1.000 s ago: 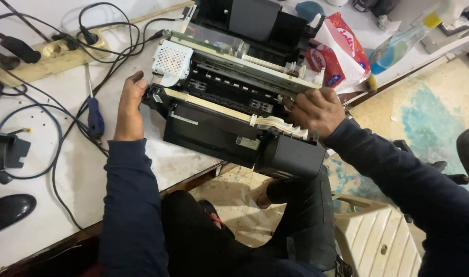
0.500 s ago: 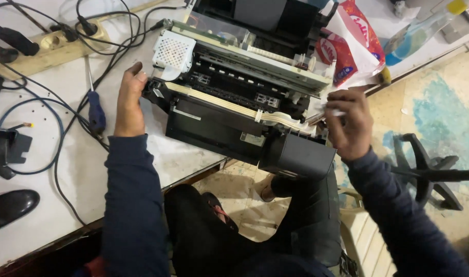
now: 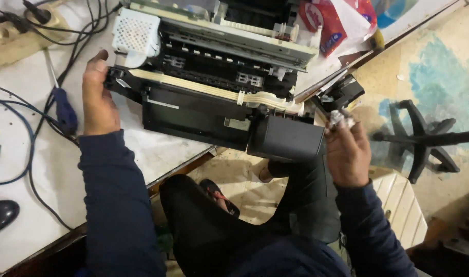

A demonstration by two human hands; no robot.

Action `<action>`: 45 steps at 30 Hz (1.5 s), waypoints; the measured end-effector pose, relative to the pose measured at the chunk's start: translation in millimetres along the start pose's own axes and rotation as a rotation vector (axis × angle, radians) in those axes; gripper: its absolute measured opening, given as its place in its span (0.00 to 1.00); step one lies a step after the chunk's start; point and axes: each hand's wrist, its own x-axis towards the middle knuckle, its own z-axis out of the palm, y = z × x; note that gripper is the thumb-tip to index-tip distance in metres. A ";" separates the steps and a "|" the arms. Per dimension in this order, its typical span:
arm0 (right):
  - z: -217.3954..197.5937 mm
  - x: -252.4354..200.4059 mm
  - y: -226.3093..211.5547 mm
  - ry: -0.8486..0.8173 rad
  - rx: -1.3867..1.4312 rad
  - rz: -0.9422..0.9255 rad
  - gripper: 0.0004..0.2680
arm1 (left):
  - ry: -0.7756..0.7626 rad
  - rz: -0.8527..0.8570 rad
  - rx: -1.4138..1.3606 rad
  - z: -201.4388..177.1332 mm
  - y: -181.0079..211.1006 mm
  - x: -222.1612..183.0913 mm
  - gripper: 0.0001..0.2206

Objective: The person is cleaning and repairing an inkjet printer, using a tissue and spray to clean internal components and manipulating the printer's carriage and other parts.

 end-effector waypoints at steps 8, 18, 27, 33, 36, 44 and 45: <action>46.6 71.8 -74.6 -0.318 -1.015 -0.853 0.03 | 0.106 -0.202 -0.017 2.1 1.6 9.0 0.25; 57.4 94.2 -54.8 -0.022 -0.827 -0.338 0.07 | 0.049 -0.235 0.003 -1.2 1.7 12.0 0.25; 45.3 111.4 -51.6 -0.097 -0.043 -0.005 0.04 | 0.175 -0.284 -0.078 3.9 -2.9 9.8 0.21; 70.9 193.2 -113.8 0.017 -0.689 -0.480 0.09 | 0.201 -0.445 -0.245 16.7 19.7 5.4 0.19; 80.9 301.7 -120.6 0.123 -0.893 -0.861 0.07 | 0.106 -0.318 -0.045 3.4 9.0 4.0 0.20; 114.0 542.5 -65.5 0.228 -1.577 -1.005 0.08 | -0.125 -0.042 0.300 -30.3 -10.1 -1.6 0.24; 109.6 567.7 -48.1 0.232 -1.982 -0.952 0.15 | 0.022 -0.397 0.069 -29.4 -15.2 3.1 0.22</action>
